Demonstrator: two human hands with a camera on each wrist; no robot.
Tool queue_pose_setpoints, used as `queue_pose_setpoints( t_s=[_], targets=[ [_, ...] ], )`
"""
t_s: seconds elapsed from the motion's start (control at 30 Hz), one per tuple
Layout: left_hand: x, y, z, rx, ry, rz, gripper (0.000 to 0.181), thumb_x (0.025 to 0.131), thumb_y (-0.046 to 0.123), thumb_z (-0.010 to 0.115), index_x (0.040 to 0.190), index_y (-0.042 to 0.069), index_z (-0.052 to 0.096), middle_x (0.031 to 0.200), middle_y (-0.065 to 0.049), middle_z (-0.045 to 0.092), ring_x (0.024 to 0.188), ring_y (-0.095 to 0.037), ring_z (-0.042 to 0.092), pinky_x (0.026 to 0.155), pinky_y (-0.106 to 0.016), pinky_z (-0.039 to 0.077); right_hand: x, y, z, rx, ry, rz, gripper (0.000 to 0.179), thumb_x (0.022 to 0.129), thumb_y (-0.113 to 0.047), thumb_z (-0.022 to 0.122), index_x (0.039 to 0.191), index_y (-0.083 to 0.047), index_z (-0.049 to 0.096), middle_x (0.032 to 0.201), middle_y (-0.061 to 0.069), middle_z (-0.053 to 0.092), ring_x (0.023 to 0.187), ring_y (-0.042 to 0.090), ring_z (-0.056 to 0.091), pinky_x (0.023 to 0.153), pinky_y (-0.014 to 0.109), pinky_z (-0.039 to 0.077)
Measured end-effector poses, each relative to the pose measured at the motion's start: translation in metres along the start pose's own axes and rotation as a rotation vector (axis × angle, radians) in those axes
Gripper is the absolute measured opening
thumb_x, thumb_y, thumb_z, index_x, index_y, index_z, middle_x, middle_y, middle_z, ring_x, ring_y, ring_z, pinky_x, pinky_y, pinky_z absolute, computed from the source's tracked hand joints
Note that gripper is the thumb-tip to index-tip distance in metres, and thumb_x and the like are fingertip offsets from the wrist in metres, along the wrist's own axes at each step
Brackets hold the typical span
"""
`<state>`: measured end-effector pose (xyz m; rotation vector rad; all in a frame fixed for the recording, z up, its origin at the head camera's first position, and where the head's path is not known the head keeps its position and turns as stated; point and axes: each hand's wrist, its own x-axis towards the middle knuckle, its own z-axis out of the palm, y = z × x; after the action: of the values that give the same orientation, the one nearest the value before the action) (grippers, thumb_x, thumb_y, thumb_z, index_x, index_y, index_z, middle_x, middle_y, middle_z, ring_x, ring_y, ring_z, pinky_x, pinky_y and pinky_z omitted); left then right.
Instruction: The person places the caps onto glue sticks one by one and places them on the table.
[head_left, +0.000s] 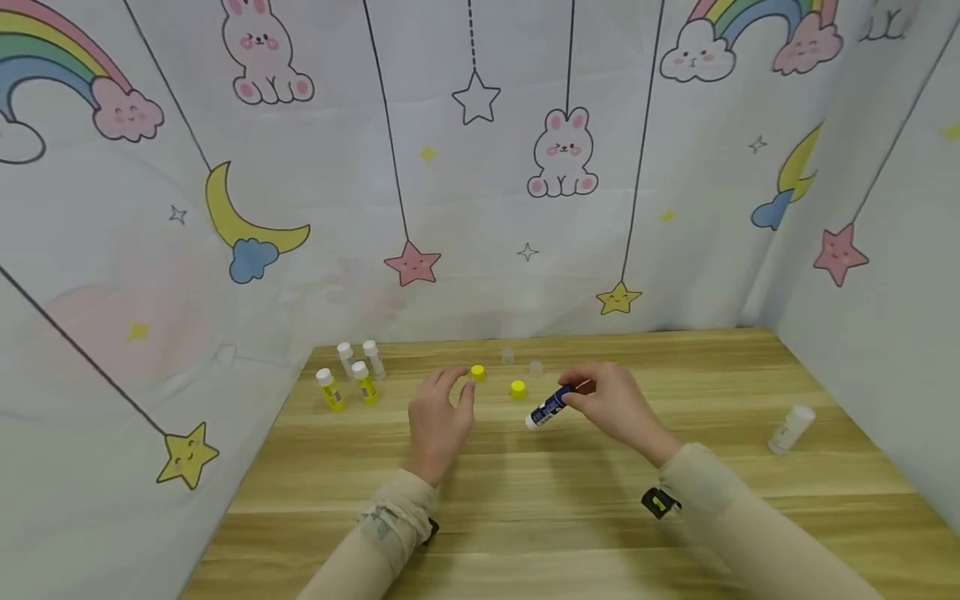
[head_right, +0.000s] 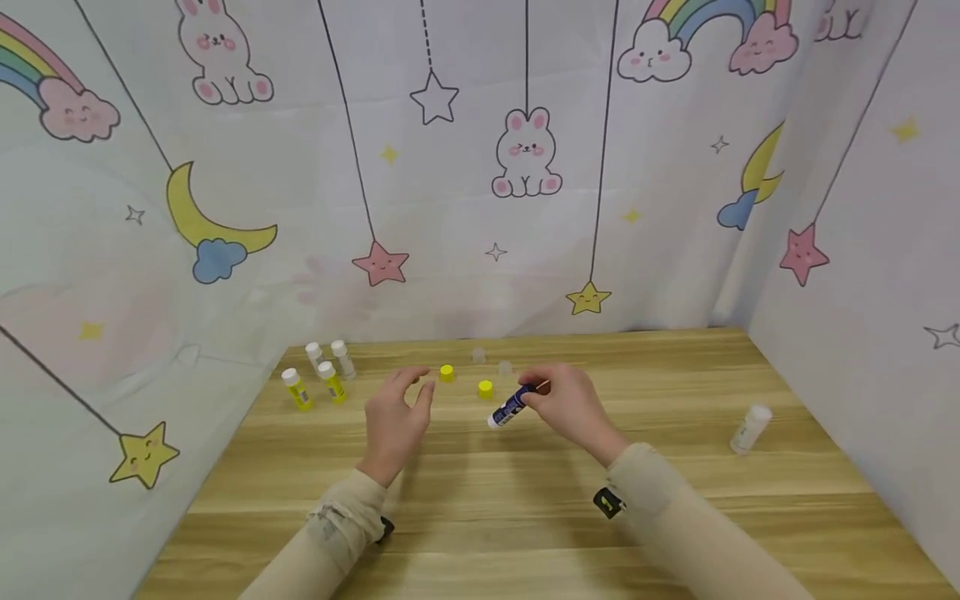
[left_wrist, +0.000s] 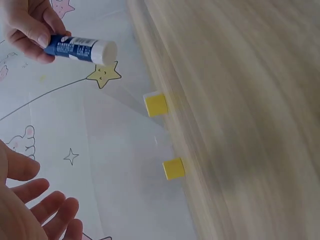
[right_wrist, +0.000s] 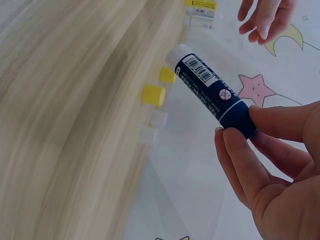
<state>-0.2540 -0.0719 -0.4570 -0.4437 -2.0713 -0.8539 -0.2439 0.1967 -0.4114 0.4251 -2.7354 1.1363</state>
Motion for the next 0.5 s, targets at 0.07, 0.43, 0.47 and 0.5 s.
queue_pose_setpoints(
  t_s=[0.07,0.43,0.47,0.5],
  targets=[
    [0.002,-0.004,-0.002,0.006,0.031,-0.007,0.017,0.088,0.007,0.078,0.104,0.006,0.075,0.101,-0.008,0.071,0.089,-0.026,0.069,0.074,-0.043,0.058,-0.002,0.004,-0.003,-0.021,-0.001,-0.011,0.016,0.089,-0.013,0.078,0.104,-0.017,0.077,0.102,-0.003,0.072,0.087,0.014,0.07,0.073,0.036,0.057],
    [0.007,-0.031,-0.008,0.03,0.122,-0.083,0.013,0.088,0.006,0.076,0.101,0.006,0.075,0.098,-0.009,0.071,0.085,-0.028,0.07,0.068,-0.044,0.057,-0.009,0.018,-0.018,-0.126,-0.016,-0.046,0.017,0.089,-0.009,0.078,0.105,-0.012,0.076,0.102,0.002,0.073,0.086,0.018,0.071,0.073,0.039,0.057],
    [0.007,-0.034,-0.009,0.024,0.136,-0.102,0.012,0.089,0.006,0.076,0.1,0.006,0.075,0.097,-0.008,0.071,0.085,-0.028,0.07,0.066,-0.044,0.056,-0.01,0.02,-0.019,-0.139,-0.018,-0.052,0.017,0.089,-0.009,0.078,0.105,-0.011,0.076,0.102,0.002,0.073,0.086,0.018,0.071,0.074,0.04,0.057],
    [0.008,-0.038,-0.011,0.015,0.153,-0.123,0.011,0.088,0.005,0.076,0.1,0.005,0.075,0.097,-0.009,0.071,0.085,-0.028,0.069,0.066,-0.044,0.056,-0.011,0.021,-0.021,-0.15,-0.019,-0.054,0.017,0.088,-0.008,0.078,0.105,-0.011,0.076,0.102,0.003,0.073,0.086,0.019,0.071,0.074,0.041,0.057]
  ],
)
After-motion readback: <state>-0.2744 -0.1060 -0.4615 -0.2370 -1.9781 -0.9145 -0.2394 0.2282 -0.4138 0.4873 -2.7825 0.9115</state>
